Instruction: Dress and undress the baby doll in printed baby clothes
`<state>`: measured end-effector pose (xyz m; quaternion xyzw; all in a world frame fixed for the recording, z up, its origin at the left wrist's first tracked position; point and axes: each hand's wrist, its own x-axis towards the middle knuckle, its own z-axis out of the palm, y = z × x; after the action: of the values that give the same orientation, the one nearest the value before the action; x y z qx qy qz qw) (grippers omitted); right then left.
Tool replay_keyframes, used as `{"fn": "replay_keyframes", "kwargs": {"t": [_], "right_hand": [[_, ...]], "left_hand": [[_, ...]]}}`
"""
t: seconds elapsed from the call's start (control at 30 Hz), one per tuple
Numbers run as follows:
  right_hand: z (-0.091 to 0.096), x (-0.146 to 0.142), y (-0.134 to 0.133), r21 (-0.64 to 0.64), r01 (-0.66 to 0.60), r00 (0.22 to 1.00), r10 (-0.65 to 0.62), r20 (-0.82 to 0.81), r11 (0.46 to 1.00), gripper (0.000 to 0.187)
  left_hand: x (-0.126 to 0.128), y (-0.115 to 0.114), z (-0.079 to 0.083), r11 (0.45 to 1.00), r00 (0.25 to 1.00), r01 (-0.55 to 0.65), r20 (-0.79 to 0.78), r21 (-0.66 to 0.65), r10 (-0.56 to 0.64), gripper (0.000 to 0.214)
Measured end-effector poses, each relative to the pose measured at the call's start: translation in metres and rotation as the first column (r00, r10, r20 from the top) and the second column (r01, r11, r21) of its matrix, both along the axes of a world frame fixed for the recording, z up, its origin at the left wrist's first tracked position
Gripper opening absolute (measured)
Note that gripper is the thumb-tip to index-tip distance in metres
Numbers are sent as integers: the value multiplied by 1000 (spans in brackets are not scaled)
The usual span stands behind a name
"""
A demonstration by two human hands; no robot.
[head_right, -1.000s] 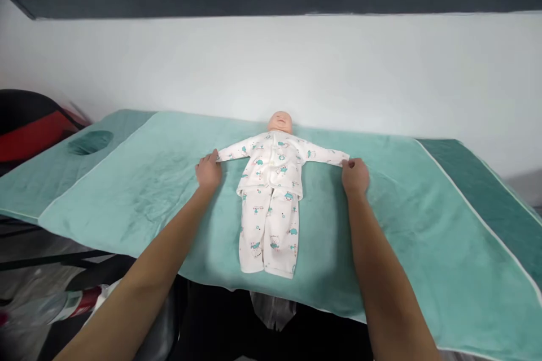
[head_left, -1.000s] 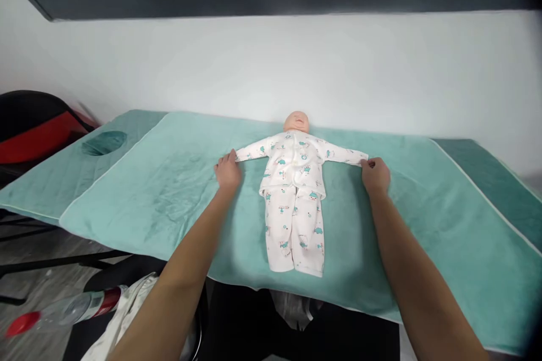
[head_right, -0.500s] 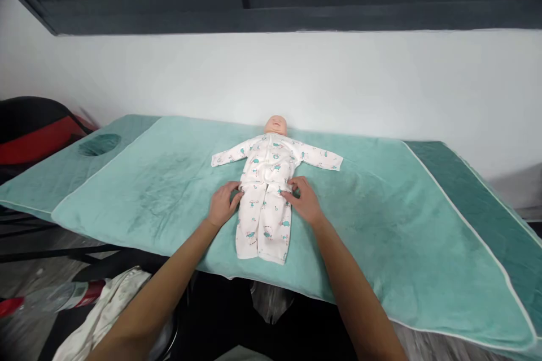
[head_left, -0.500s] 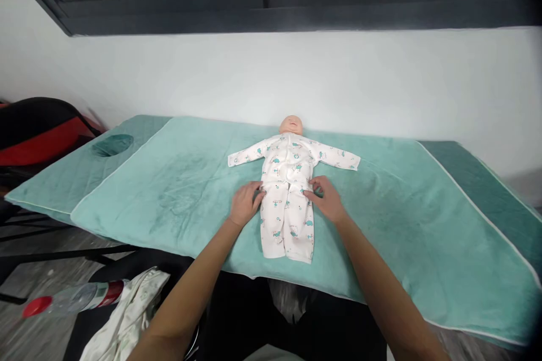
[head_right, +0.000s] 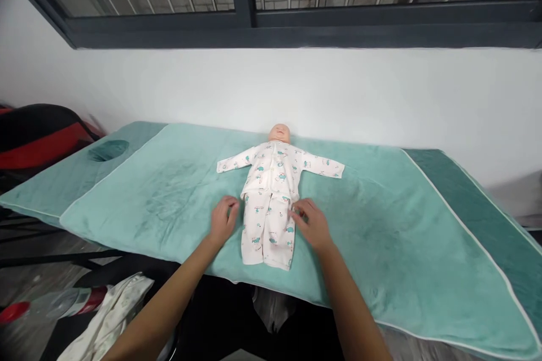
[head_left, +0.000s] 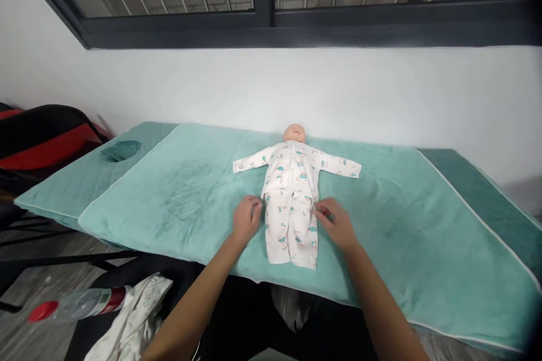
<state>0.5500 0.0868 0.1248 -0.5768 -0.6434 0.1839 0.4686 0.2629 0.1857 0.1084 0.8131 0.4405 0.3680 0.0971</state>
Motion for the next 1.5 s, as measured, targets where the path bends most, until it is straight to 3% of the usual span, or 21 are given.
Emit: {"fn": "replay_keyframes", "kwargs": {"t": [0.1,0.17,0.23,0.33,0.5,0.67,0.83,0.93,1.07,1.2,1.3,1.4,1.5], "right_hand": [[-10,-22,-36,-54,-125,992,124,-9,991,19],[-19,-39,-59,-72,-166,983,171,68,983,25],[-25,-54,-76,-46,-97,987,102,121,994,27],[-28,-73,-87,15,56,994,-57,95,998,13],[-4,-93,-99,108,118,989,-107,-97,987,9],[21,-102,-106,188,121,986,-96,-136,975,15],[-1,-105,-105,69,-41,998,37,60,997,12],[-15,-105,-113,10,-38,998,38,54,999,12],[-7,-100,-120,32,-40,999,39,29,999,13],[7,-96,-110,-5,-169,975,168,143,986,9],[6,-94,-97,50,26,999,-29,47,998,11],[-2,-92,-82,1,251,967,-251,-39,968,8],[-12,-92,-72,-122,277,959,-283,-33,953,11]], "left_hand": [[-10,-45,-2,974,977,213,30,-83,-211,31],[-12,-76,-6,967,969,241,-26,-77,-244,33],[-8,-99,-10,971,967,229,-97,-61,-235,43],[2,-117,-18,985,979,175,-104,-11,-175,43],[9,-122,-13,990,987,131,85,44,-135,53],[7,-121,4,996,989,74,125,46,-79,48],[-6,-125,-1,988,971,145,186,53,-152,46],[-22,-130,-4,983,959,143,230,115,-166,42],[-30,-136,0,988,950,120,277,99,-143,37],[-16,-133,1,995,993,61,98,82,-69,38],[-1,-127,-3,994,993,92,-77,65,-87,50],[10,-121,-9,995,991,79,-113,56,-72,53],[13,-119,-14,997,998,54,-31,53,-53,49]]}}
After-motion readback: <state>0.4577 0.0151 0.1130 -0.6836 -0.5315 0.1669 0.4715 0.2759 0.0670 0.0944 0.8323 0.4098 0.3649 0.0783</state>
